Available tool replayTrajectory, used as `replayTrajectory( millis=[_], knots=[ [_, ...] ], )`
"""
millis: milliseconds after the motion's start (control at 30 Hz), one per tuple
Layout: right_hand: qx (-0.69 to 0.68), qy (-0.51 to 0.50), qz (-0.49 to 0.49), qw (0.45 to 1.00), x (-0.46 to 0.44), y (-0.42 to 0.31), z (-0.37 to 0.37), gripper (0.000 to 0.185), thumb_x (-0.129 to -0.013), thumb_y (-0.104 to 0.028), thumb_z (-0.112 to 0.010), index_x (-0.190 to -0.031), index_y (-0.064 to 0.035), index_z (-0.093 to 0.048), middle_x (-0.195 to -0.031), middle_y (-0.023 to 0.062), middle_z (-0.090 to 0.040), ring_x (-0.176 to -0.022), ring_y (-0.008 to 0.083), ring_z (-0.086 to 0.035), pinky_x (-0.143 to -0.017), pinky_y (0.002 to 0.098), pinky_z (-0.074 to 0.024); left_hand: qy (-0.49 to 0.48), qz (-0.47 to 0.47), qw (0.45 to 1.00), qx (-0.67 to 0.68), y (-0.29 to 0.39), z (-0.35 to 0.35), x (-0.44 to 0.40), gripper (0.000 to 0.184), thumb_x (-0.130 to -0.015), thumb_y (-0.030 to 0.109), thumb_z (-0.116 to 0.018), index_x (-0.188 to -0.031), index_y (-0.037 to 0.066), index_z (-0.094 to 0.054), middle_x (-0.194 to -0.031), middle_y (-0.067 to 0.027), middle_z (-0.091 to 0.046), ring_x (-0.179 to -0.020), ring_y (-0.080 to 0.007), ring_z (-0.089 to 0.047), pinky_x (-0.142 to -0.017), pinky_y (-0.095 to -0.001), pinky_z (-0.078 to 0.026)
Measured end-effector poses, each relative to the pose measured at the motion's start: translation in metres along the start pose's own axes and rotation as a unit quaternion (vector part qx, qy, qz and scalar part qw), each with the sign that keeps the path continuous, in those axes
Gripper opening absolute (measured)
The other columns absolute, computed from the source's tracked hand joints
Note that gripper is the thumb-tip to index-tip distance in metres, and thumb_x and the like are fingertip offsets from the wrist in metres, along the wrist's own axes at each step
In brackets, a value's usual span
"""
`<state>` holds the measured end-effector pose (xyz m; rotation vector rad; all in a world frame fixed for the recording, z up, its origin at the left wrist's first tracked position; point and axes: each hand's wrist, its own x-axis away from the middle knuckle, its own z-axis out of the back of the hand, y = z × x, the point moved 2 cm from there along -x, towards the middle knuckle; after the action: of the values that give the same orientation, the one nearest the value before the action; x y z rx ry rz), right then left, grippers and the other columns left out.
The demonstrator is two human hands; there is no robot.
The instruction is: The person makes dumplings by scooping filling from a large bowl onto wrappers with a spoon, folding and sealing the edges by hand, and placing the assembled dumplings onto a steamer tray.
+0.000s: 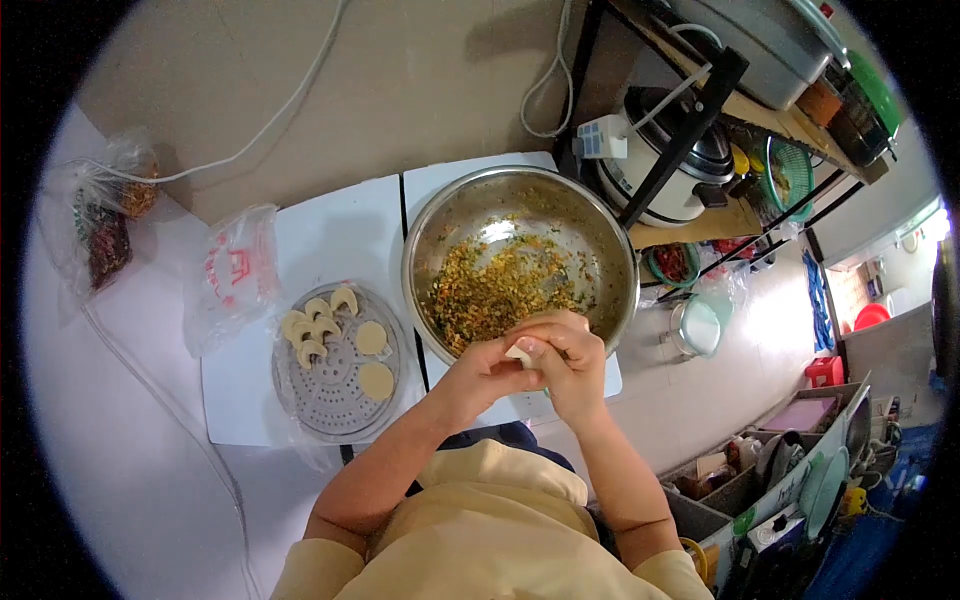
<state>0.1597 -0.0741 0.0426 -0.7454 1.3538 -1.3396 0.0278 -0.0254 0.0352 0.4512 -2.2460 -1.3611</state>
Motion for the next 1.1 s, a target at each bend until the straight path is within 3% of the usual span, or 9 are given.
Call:
replayTrajectory(
  millis=[67,133,267,467,567,667,700,867,1100],
  knots=[
    [-0.011,-0.014,0.024,1.0,-0.001,-0.006,-0.004,0.014,-0.084,-0.007,-0.06,-0.089,0.0031,-0.068,-0.095,0.0089,-0.067,-0.091,0.0192,-0.059,-0.088,0.0347,-0.0409,0.006,-0.011,1.0,-0.006,-0.001,0.0,0.001,0.031,-0.085,0.005,-0.061,-0.115,0.001,-0.054,-0.104,-0.004,-0.061,-0.096,-0.012,-0.057,-0.086,-0.0274,-0.045],
    [-0.196,0.096,-0.072,0.973,0.002,-0.017,-0.007,0.016,-0.086,-0.007,-0.058,-0.091,0.0046,-0.068,-0.099,0.0108,-0.067,-0.092,0.0199,-0.059,-0.088,0.0353,-0.0409,0.059,-0.038,0.996,0.048,0.0,-0.002,0.002,0.034,-0.087,0.008,-0.06,-0.119,0.0,-0.051,-0.103,-0.0038,-0.058,-0.096,-0.01,-0.056,-0.084,-0.0258,-0.046],
    [-0.201,0.107,-0.073,0.971,0.007,-0.01,-0.01,0.02,-0.088,-0.011,-0.056,-0.094,0.0046,-0.068,-0.102,0.0124,-0.066,-0.093,0.0208,-0.059,-0.089,0.0342,-0.0412,0.094,-0.085,0.985,0.113,-0.001,-0.008,0.002,0.032,-0.085,0.007,-0.063,-0.115,0.002,-0.053,-0.104,-0.004,-0.059,-0.095,-0.0132,-0.057,-0.086,-0.029,-0.047],
    [-0.009,0.05,-0.03,0.998,0.005,-0.007,0.001,0.026,-0.091,-0.018,-0.052,-0.097,0.0037,-0.066,-0.101,0.0146,-0.065,-0.089,0.0215,-0.06,-0.081,0.0296,-0.0443,0.074,-0.035,0.995,0.054,0.001,-0.003,0.001,0.03,-0.087,0.01,-0.061,-0.114,0.001,-0.053,-0.104,-0.0058,-0.06,-0.094,-0.0138,-0.06,-0.082,-0.0277,-0.051],
    [-0.017,0.096,-0.049,0.994,0.005,-0.008,0.01,0.026,-0.092,-0.018,-0.052,-0.09,0.004,-0.064,-0.085,0.0131,-0.063,-0.08,0.023,-0.058,-0.073,0.0303,-0.0443,0.131,-0.036,0.988,0.073,0.004,0.001,0.003,0.03,-0.089,0.018,-0.06,-0.114,0.0,-0.055,-0.104,-0.0064,-0.062,-0.091,-0.0134,-0.061,-0.08,-0.0266,-0.052],
    [0.066,-0.022,-0.103,0.992,0.011,-0.012,0.01,0.022,-0.092,-0.016,-0.051,-0.08,0.0029,-0.055,-0.069,0.0126,-0.051,-0.066,0.0232,-0.049,-0.063,0.0346,-0.0402,0.116,-0.052,0.986,0.11,0.0,0.008,0.002,0.029,-0.09,0.015,-0.059,-0.115,0.001,-0.054,-0.107,-0.0067,-0.062,-0.094,-0.0164,-0.062,-0.082,-0.0295,-0.053],
    [0.111,-0.035,-0.048,0.992,0.011,-0.008,0.006,0.021,-0.09,-0.014,-0.054,-0.078,0.0027,-0.054,-0.067,0.0115,-0.048,-0.064,0.0222,-0.047,-0.061,0.0346,-0.0388,0.115,-0.051,0.986,0.111,0.001,0.007,0.003,0.029,-0.09,0.015,-0.059,-0.115,0.001,-0.054,-0.107,-0.0067,-0.062,-0.094,-0.0164,-0.062,-0.082,-0.0295,-0.053],
    [0.023,0.01,-0.049,0.998,0.017,0.002,0.004,0.021,-0.09,-0.013,-0.055,-0.076,0.0025,-0.053,-0.065,0.0097,-0.046,-0.062,0.0208,-0.045,-0.059,0.0332,-0.0377,0.089,-0.001,0.994,0.06,-0.002,0.013,0.004,0.025,-0.091,0.022,-0.059,-0.106,0.003,-0.057,-0.089,-0.0016,-0.062,-0.076,-0.0076,-0.057,-0.068,-0.0226,-0.048],
    [0.049,-0.018,-0.054,0.997,0.021,-0.003,-0.002,0.023,-0.091,-0.013,-0.053,-0.075,0.0023,-0.054,-0.065,0.0089,-0.048,-0.061,0.02,-0.046,-0.059,0.0315,-0.0382,0.101,-0.06,0.985,0.124,-0.002,0.013,0.007,0.023,-0.091,0.024,-0.06,-0.103,0.005,-0.056,-0.082,-0.0005,-0.061,-0.07,-0.0059,-0.054,-0.064,-0.0215,-0.046]
  ],
)
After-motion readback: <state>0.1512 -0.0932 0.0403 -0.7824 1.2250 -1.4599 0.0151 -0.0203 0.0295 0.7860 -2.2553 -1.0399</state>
